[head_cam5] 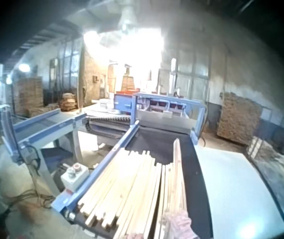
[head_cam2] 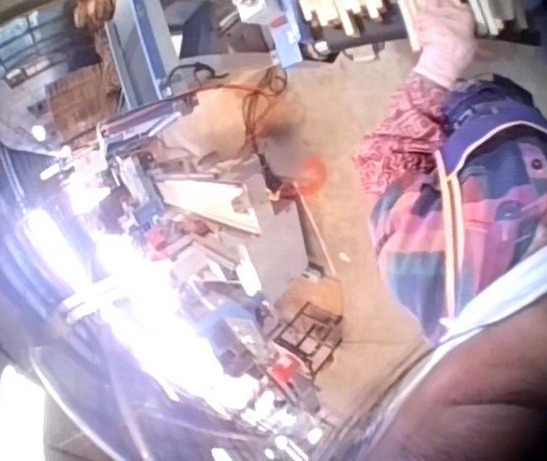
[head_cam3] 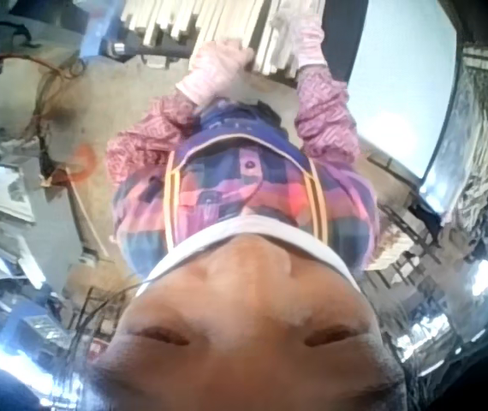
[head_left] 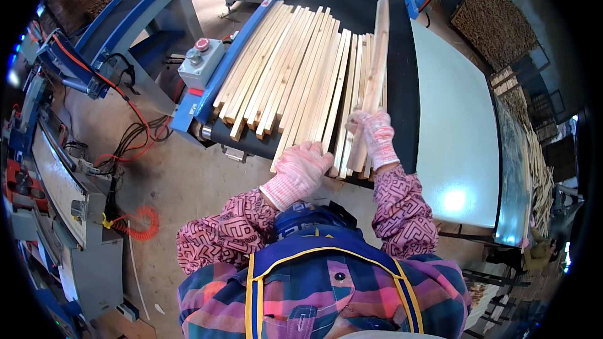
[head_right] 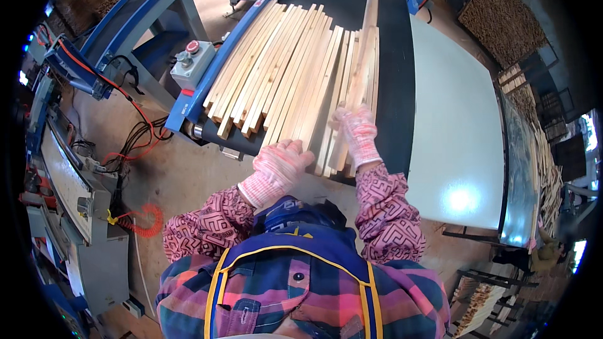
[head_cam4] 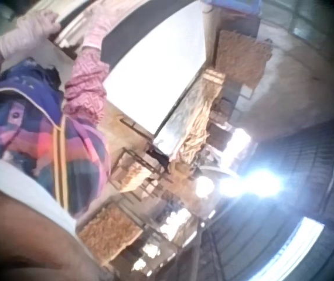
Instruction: The person sorts and stacks light-colored wooden planks in a workshop. They pick up planks from a metal table, align them, and place them onto a conveyor belt or a stack.
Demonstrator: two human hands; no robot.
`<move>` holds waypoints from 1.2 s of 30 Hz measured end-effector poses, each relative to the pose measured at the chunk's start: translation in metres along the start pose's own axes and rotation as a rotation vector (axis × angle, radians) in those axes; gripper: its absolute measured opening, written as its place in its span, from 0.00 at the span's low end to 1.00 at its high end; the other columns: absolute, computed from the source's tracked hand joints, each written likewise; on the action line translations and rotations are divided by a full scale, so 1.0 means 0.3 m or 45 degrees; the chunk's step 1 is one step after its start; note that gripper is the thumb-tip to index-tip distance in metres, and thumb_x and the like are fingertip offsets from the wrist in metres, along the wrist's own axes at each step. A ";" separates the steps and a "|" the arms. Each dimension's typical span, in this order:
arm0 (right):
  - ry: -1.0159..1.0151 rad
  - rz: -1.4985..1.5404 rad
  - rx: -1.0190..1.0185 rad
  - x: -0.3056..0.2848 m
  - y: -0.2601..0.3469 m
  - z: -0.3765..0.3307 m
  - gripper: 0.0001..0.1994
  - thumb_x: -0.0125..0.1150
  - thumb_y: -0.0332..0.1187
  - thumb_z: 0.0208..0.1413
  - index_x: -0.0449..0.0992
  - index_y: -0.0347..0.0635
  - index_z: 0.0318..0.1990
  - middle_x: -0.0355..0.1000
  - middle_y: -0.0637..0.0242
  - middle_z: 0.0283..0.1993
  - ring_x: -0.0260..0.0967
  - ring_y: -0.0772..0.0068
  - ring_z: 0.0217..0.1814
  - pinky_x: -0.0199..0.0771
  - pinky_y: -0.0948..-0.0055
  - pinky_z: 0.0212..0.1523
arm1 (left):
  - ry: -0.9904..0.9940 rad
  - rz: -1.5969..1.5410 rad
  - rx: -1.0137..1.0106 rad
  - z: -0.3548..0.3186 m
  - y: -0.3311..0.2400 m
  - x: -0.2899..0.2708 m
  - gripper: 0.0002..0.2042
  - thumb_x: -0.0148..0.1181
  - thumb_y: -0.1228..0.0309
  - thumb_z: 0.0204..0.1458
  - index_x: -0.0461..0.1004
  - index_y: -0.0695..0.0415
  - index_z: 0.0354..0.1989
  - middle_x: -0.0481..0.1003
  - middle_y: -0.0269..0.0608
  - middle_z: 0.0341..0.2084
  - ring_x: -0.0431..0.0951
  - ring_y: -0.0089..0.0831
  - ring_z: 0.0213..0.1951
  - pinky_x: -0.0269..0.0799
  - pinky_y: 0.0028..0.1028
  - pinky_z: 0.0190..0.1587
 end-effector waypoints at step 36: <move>-0.027 -0.361 -0.067 -0.240 0.020 0.336 0.35 0.66 0.29 0.57 0.55 0.37 0.70 0.70 0.57 0.57 0.72 0.67 0.55 0.78 0.73 0.54 | -1.048 -0.058 -1.273 0.070 0.910 -0.028 0.24 0.63 0.59 0.51 0.74 0.56 0.55 0.75 0.49 0.49 0.75 0.48 0.49 0.73 0.39 0.51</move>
Point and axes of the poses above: each hand's wrist, its own z-axis towards the middle knuckle, its own x-axis out of the palm, y = z × x, the point moved 1 cm from there along z, towards the middle knuckle
